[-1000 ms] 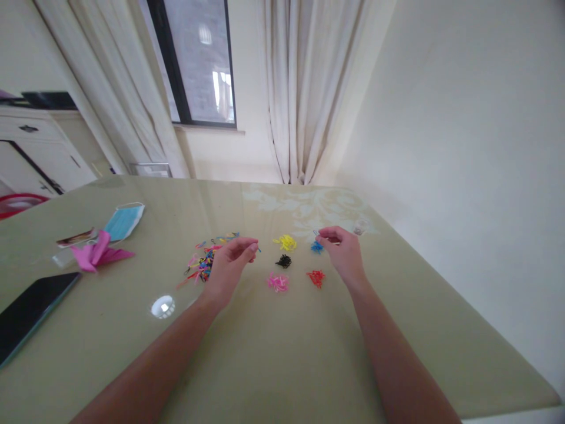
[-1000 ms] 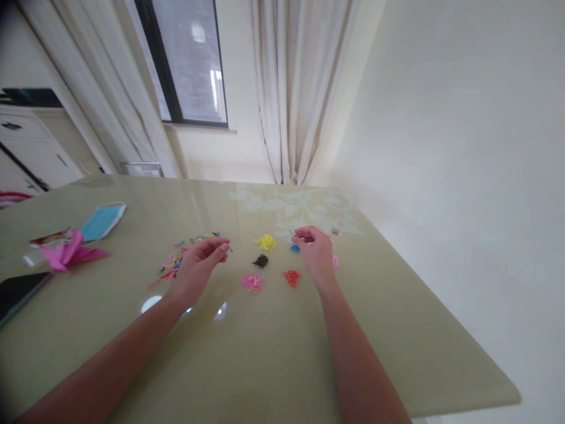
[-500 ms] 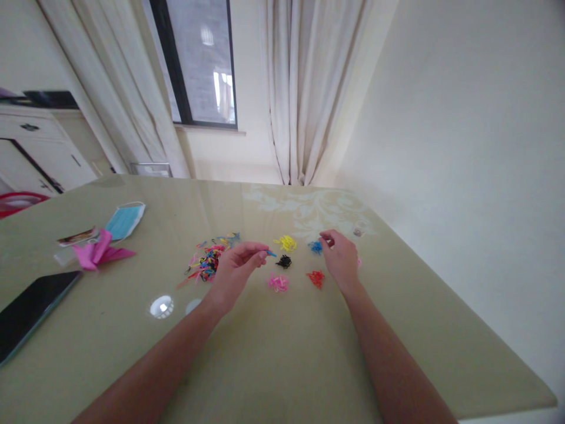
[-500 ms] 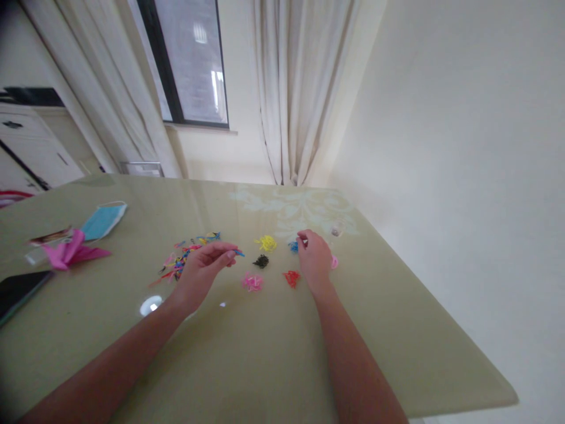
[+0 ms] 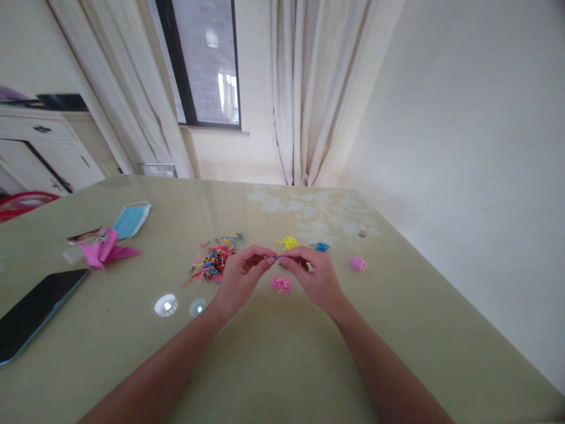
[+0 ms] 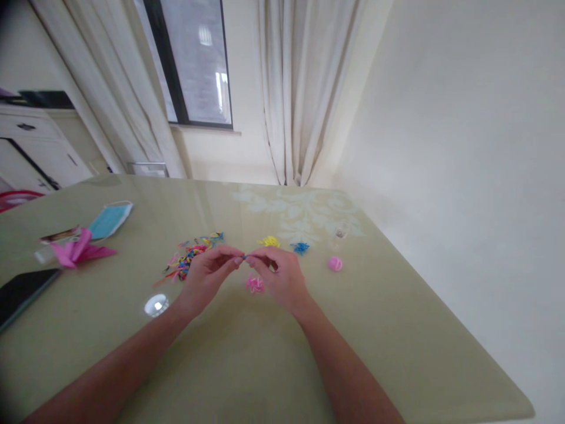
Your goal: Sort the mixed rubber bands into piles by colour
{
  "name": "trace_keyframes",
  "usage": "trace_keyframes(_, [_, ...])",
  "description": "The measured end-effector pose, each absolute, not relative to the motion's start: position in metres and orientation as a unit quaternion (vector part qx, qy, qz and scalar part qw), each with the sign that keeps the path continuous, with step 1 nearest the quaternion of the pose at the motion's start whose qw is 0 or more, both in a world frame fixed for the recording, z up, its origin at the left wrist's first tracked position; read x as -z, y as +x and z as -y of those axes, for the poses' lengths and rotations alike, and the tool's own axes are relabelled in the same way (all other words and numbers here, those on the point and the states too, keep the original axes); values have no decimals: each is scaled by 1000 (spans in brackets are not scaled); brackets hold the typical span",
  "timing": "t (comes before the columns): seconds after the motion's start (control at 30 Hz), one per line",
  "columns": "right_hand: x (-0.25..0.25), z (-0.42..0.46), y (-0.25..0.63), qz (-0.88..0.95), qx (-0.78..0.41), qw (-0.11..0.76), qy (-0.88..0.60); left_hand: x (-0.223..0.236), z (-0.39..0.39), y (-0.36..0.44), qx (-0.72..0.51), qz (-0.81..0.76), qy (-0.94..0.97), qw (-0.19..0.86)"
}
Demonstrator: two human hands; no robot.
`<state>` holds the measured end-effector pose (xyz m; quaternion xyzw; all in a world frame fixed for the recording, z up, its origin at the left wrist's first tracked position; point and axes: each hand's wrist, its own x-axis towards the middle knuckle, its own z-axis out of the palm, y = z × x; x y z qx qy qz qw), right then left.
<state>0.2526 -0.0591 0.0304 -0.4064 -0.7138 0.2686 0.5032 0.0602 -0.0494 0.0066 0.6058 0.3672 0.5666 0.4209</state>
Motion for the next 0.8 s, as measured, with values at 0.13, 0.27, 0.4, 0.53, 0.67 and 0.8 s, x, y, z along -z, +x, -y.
trace_keyframes(0.13, [-35, 60, 256, 696, -339, 503, -384, -4, 45, 57, -566, -384, 595, 422])
trace_keyframes(0.27, [-38, 63, 256, 676, -401, 502, -361, 4, 33, 49, -555, -441, 603, 366])
trace_keyframes(0.4, [-37, 64, 253, 657, -429, 516, -343, 11, 25, 44, -532, -480, 618, 325])
trace_keyframes(0.53, [-37, 64, 251, 656, -435, 509, -347, 12, 26, 45, -511, -487, 633, 318])
trace_keyframes(0.67, [-37, 58, 256, 660, -405, 510, -376, 13, 26, 41, -460, -503, 682, 265])
trace_keyframes(0.8, [-31, 40, 277, 654, -287, 514, -475, 18, 18, 27, -394, -536, 738, 110])
